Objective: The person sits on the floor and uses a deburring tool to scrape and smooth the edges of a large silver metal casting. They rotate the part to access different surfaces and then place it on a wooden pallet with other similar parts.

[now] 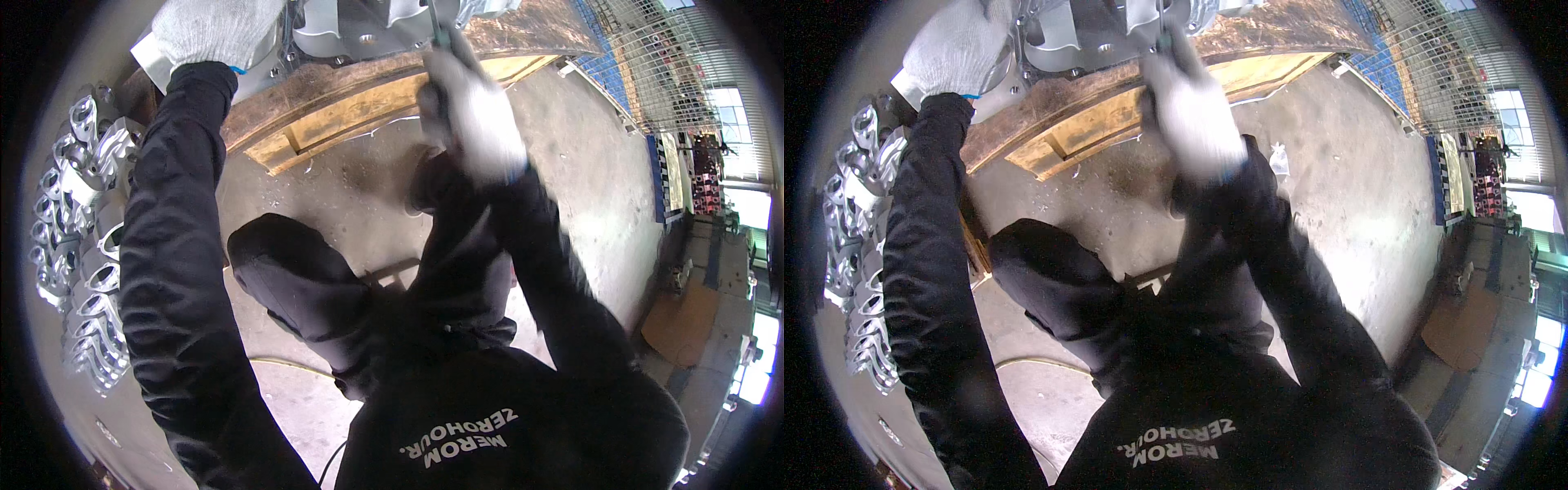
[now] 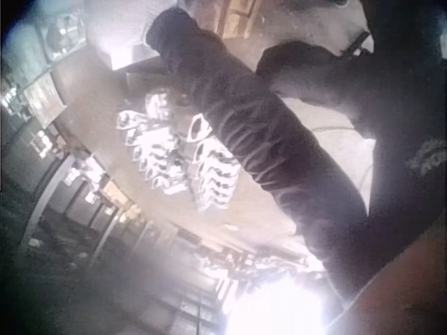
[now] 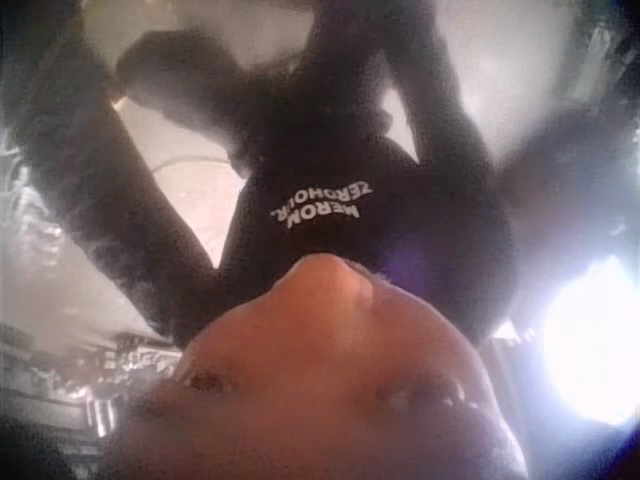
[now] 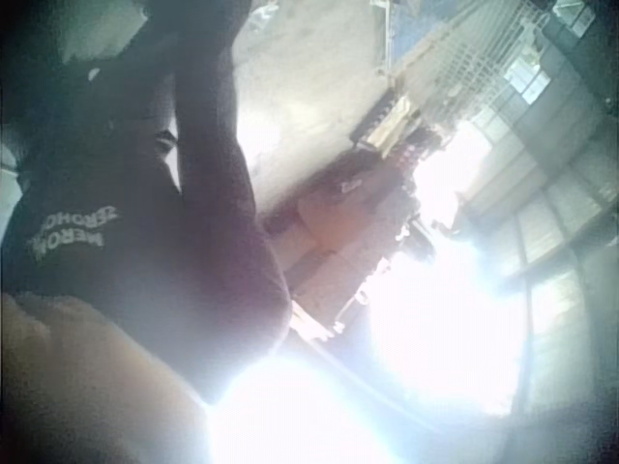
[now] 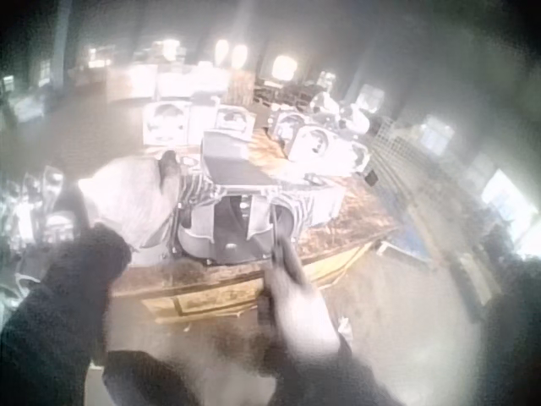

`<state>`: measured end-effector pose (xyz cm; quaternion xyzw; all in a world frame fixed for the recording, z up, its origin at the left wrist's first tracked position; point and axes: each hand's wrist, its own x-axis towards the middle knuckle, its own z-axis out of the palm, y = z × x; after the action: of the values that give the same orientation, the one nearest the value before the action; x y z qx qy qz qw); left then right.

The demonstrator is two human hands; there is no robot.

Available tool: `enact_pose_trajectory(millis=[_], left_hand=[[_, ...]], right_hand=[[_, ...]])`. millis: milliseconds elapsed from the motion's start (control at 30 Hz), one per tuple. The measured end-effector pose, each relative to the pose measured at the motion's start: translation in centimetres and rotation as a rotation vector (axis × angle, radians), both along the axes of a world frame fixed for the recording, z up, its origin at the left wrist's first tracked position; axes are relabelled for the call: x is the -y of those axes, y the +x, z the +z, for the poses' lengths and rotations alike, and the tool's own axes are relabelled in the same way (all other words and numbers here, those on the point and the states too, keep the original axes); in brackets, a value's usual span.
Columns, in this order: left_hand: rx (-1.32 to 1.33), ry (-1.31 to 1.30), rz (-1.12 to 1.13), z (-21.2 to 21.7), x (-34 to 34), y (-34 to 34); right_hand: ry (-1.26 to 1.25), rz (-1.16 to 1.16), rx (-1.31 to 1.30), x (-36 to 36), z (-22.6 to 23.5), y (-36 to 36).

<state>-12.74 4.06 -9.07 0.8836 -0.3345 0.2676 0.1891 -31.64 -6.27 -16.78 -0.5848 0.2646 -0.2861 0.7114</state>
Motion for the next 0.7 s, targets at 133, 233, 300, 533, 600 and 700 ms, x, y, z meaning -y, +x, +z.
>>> enact_pose_trajectory(millis=[133, 233, 300, 533, 600, 700], left_hand=[[-0.034, 0.046, -0.015, 0.0, 0.8, -0.4], [-0.078, 0.141, 0.007, 0.8, -0.2, 0.7], [-0.079, 0.131, -0.071, 1.5, -0.7, -0.5], [0.102, 0.052, 0.011, 0.2, 0.7, -0.4], [0.209, 0.07, 0.019, -0.1, 1.1, 0.2], [0.181, 0.096, 0.07, 0.0, 0.3, 1.5]], right_hand=[[-0.076, -0.06, -0.113, 0.4, 0.2, 0.2], [0.066, 0.033, -0.078, 0.6, 1.3, 0.8], [0.073, -0.088, -0.124, -1.9, 0.1, -1.2], [-0.036, -0.129, -0.171, -1.1, 0.7, -1.2], [0.039, -0.077, -0.085, -1.6, -0.5, -1.8], [0.057, 0.028, -0.024, 1.3, 1.0, 3.0]])
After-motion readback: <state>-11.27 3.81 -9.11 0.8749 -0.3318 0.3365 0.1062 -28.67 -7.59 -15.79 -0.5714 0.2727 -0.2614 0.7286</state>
